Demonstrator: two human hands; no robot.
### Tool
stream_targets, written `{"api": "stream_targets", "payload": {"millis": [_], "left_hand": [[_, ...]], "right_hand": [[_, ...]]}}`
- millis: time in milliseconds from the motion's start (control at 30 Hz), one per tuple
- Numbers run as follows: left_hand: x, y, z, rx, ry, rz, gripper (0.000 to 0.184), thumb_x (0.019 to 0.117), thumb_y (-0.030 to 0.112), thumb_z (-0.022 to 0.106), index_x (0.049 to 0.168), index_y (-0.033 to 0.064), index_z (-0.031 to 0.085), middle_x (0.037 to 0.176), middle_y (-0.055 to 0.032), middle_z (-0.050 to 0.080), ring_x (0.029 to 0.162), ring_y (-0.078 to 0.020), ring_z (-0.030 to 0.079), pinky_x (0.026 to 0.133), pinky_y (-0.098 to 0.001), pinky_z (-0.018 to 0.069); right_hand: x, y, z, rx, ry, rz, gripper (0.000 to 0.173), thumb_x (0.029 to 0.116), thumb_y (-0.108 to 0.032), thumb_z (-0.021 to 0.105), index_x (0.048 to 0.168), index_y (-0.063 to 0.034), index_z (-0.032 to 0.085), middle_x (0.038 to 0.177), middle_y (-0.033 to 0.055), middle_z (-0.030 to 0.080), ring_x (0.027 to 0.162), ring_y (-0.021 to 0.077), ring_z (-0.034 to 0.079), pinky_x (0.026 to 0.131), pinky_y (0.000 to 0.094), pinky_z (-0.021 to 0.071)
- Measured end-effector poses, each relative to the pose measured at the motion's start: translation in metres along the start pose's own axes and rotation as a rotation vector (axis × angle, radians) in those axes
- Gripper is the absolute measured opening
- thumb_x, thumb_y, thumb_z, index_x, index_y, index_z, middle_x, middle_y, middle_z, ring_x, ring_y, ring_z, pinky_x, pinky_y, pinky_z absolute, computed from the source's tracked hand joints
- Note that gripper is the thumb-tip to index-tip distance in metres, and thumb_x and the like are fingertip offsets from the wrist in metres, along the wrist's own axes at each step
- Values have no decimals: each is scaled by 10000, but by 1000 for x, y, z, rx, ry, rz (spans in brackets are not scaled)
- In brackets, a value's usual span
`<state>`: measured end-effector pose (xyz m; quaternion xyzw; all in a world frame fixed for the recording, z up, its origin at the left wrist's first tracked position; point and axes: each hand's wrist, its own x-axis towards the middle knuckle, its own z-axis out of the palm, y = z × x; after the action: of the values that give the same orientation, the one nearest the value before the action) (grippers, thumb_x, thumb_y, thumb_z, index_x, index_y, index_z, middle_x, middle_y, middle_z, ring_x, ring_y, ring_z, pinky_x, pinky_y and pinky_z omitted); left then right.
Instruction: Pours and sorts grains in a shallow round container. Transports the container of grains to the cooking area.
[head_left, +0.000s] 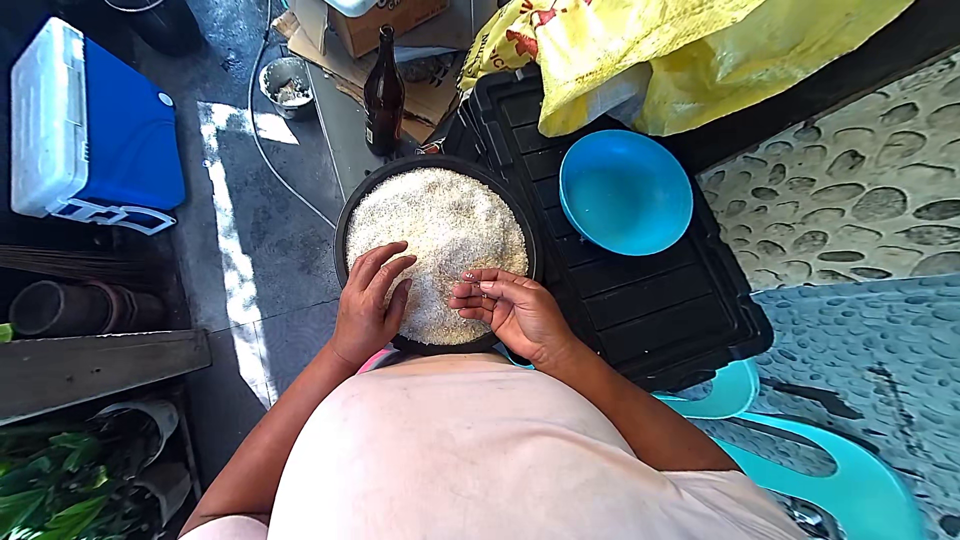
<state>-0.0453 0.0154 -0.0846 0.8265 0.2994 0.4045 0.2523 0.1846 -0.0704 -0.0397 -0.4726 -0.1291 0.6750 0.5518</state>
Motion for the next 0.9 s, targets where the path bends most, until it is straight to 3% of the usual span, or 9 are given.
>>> {"api": "stream_targets", "payload": {"millis": [200,367,533,633,700,733,800,900], "left_hand": [[0,0,1,1,6,-2,274,999,109,593,1230,-7,685,1377,-176,616,1324,-301,559,1145,-442,441],[0,1,0,2,4,0,274,1001,109,589,1230,-7,685,1378,-176,615,1322,-299,559,1144,-440,442],[1,0,0,-1,-2,0,274,1001,105,591,1233,-8,682,1377,-177,614,1326,-301,556,1148,-443,439],[1,0,0,-8,-5,-2,275,1001,103,589,1234,-13,680,1375,-180,613,1328,-303,554,1146,-441,442],[1,1,0,-1,-3,-6,277,1002,106,586,1234,-10,681,1372,-181,617,1324,-302,559,1143,-440,443],[1,1,0,6,-1,-4,278,1001,106,583,1234,-9,681,1369,-182,620,1323,-303,561,1142,-441,444],[1,1,0,12,3,0,281,1002,106,583,1240,-10,677,1370,-182,619,1324,-304,562,1143,-441,445],[0,0,1,9,10,9,293,999,108,587,1252,-17,667,1368,-184,620,1321,-301,564,1139,-440,448]], "right_hand": [[-1,0,0,-11,-12,-3,320,1063,-14,361,1183,47,651,976,223,750,866,291,765,802,386,640],[-1,0,0,-20,-13,-3,321,1095,-82,368,1208,41,642,941,214,749,827,282,766,775,383,645],[-2,2,-3,-82,-66,-80,287,1044,1,426,1217,34,652,944,212,748,831,287,762,795,402,643],[-4,0,-6,-624,-176,-453,289,1027,23,496,1291,40,613,1015,132,765,922,202,759,880,348,633],[-2,-4,-9,-1214,-145,-859,259,1019,-26,547,1233,5,689,1081,42,766,1048,119,722,960,293,592],[-1,-8,-9,-1415,-101,-1007,246,1011,-44,560,1190,-25,728,1096,51,767,1104,165,709,993,342,564],[2,-14,-10,-1579,-36,-1098,233,1011,-72,577,1168,-61,748,1101,66,768,1141,232,698,1004,414,544],[3,-24,-16,-1573,12,-1061,221,1007,-84,599,1174,-61,743,1111,63,766,1155,230,691,1014,414,535]]}}
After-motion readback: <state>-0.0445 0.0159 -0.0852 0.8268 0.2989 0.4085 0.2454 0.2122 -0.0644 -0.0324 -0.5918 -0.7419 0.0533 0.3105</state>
